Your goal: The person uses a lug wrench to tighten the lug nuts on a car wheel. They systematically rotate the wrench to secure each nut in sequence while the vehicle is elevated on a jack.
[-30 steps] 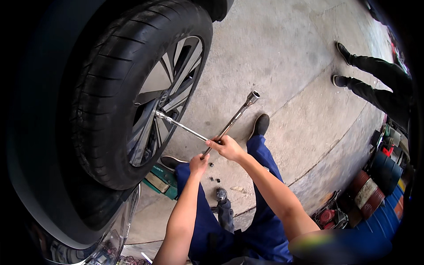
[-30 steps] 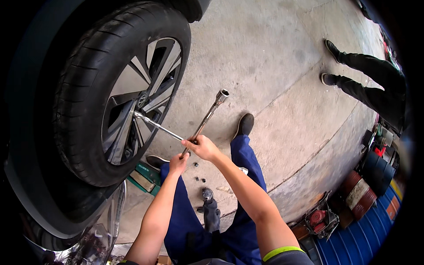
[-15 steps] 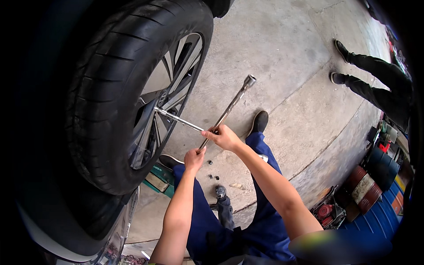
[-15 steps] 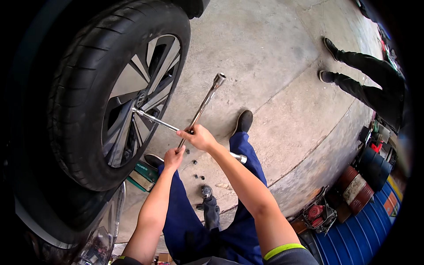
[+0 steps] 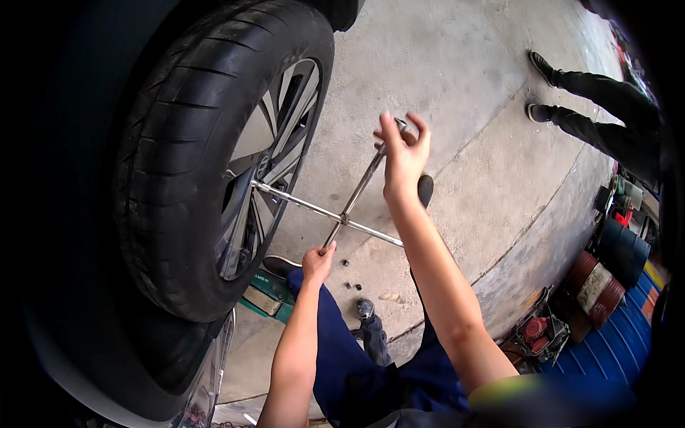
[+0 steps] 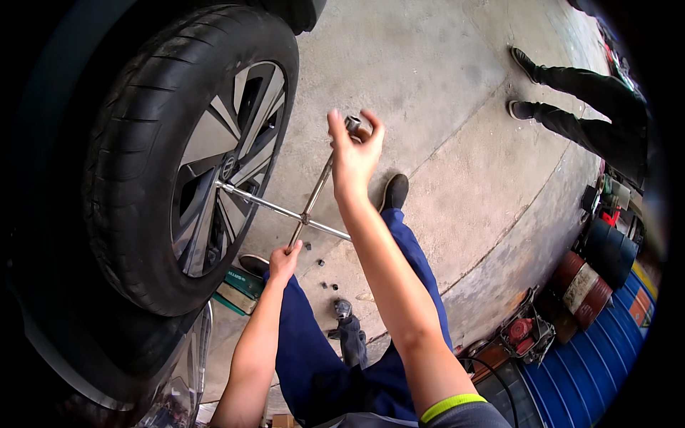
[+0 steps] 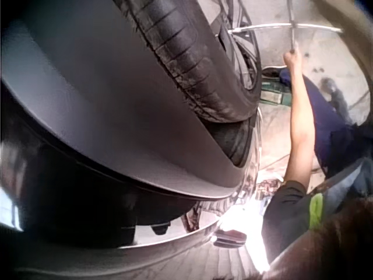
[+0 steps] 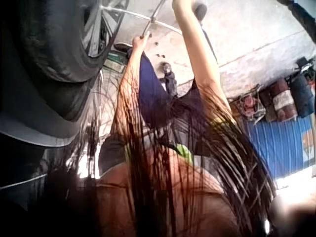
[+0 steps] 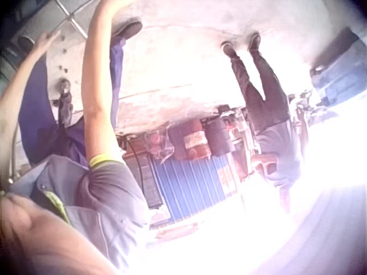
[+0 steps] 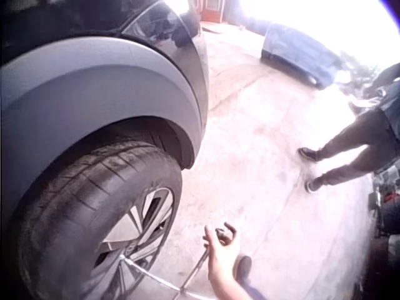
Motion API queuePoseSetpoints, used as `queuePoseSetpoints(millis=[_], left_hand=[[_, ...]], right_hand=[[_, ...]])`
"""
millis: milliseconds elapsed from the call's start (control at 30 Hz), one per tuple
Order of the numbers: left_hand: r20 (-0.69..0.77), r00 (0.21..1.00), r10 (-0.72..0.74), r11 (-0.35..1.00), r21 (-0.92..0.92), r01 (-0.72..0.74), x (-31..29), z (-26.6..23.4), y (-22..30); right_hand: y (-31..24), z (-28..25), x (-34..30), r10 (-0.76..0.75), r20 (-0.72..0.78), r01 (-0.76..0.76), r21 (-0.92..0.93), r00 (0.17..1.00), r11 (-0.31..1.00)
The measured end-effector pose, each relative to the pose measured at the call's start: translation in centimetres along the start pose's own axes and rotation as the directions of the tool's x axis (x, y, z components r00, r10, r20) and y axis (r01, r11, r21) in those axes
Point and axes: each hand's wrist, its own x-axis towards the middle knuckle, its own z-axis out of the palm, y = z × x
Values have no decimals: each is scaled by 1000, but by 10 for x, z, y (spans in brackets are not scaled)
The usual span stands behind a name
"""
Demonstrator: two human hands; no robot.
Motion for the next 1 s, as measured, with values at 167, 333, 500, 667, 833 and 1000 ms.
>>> queuePoseSetpoints(millis=[167,333,500,667,833,1000], left_hand=[[81,993,-82,994,-72,87,-3,13,-3],[175,980,-92,996,36,87,-16,-2,8],[125,981,-148,988,58,142,-19,-6,17],[98,959,-265,963,66,260,-38,-15,31],[143,925,-351,923,219,317,-63,-28,50],[143,881,-451,882,222,416,-65,-36,75]], right_hand=[[-11,35,67,108,-164,-140,-194,980,971],[5,32,76,-129,-236,0,-480,963,877],[-10,42,73,-83,-293,-105,-572,952,814],[2,47,87,84,-314,-259,-570,946,780],[43,37,122,175,-319,-344,-612,931,712],[51,40,123,177,-302,-332,-608,937,721]])
